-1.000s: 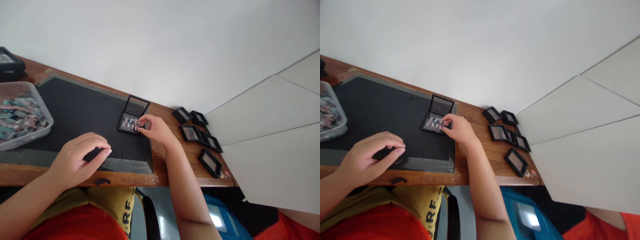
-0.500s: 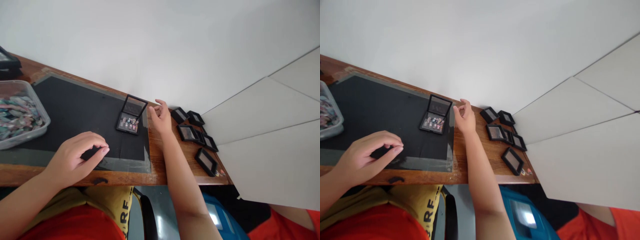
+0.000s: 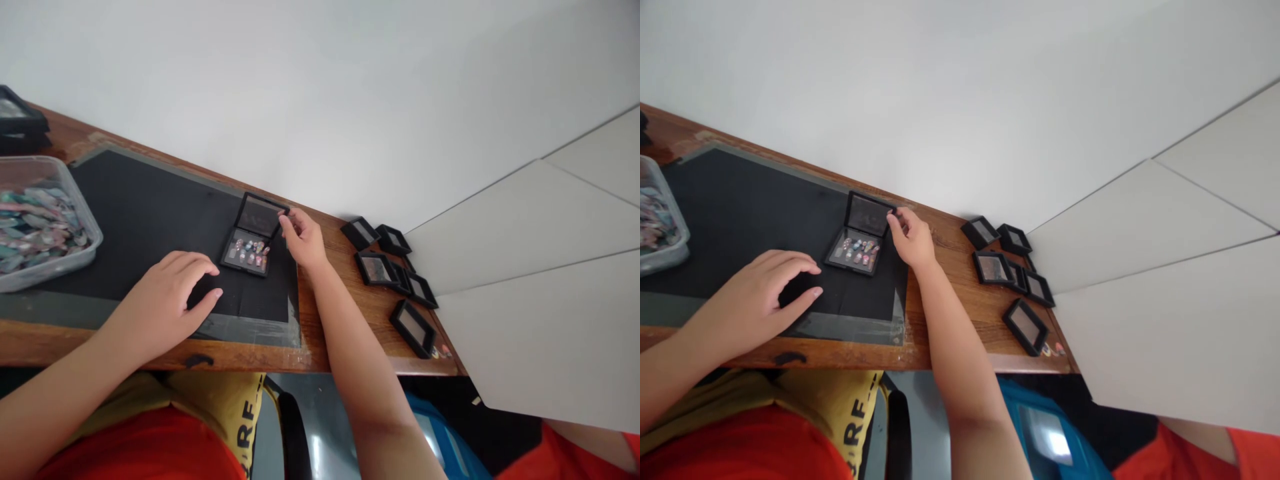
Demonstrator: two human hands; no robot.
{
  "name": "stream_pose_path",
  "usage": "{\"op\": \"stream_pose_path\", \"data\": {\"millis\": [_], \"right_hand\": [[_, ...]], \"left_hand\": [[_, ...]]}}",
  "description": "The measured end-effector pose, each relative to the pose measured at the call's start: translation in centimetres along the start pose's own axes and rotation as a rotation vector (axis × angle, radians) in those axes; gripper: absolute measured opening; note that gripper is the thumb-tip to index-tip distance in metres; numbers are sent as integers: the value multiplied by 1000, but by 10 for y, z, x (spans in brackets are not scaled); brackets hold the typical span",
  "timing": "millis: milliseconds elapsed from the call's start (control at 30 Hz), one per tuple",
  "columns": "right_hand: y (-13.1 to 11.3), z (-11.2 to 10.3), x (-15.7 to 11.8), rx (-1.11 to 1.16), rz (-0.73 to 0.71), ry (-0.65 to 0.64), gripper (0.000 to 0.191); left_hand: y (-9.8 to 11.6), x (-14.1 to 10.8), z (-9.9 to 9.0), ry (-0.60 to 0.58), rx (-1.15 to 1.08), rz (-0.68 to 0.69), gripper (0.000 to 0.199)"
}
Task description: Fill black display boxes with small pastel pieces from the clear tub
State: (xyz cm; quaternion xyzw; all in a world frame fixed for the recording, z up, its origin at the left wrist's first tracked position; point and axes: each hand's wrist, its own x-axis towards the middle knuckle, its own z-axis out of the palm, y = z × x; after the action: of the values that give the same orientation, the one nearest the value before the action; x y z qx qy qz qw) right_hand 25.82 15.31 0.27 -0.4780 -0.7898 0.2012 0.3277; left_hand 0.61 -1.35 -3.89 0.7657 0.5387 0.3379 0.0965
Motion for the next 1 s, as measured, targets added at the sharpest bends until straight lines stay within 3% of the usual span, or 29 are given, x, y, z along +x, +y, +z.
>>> {"op": "stream_pose_path", "data": {"millis": [233,333,433,567,833,1000], "right_hand": [[-14,-15,-13,139,3,-194,25],[-19,-16,-18,342,15,-431,30],[-23,-16,-21,448,20,-672,28],[-24,-19,-22,471,56,-820,25],[-34,-21,-26,385,159,-936,43],[-37,-20,-27,410,206,-932,43]], "left_hand": [[3,0,1,20,112,2,17],[5,0,-3,22,116,-19,18],[8,-1,-8,58,89,-146,20],[10,-2,-13,79,10,-291,26],[0,-2,-6,15,-58,-153,61],[-2,2,-4,-31,-64,-203,71]]}}
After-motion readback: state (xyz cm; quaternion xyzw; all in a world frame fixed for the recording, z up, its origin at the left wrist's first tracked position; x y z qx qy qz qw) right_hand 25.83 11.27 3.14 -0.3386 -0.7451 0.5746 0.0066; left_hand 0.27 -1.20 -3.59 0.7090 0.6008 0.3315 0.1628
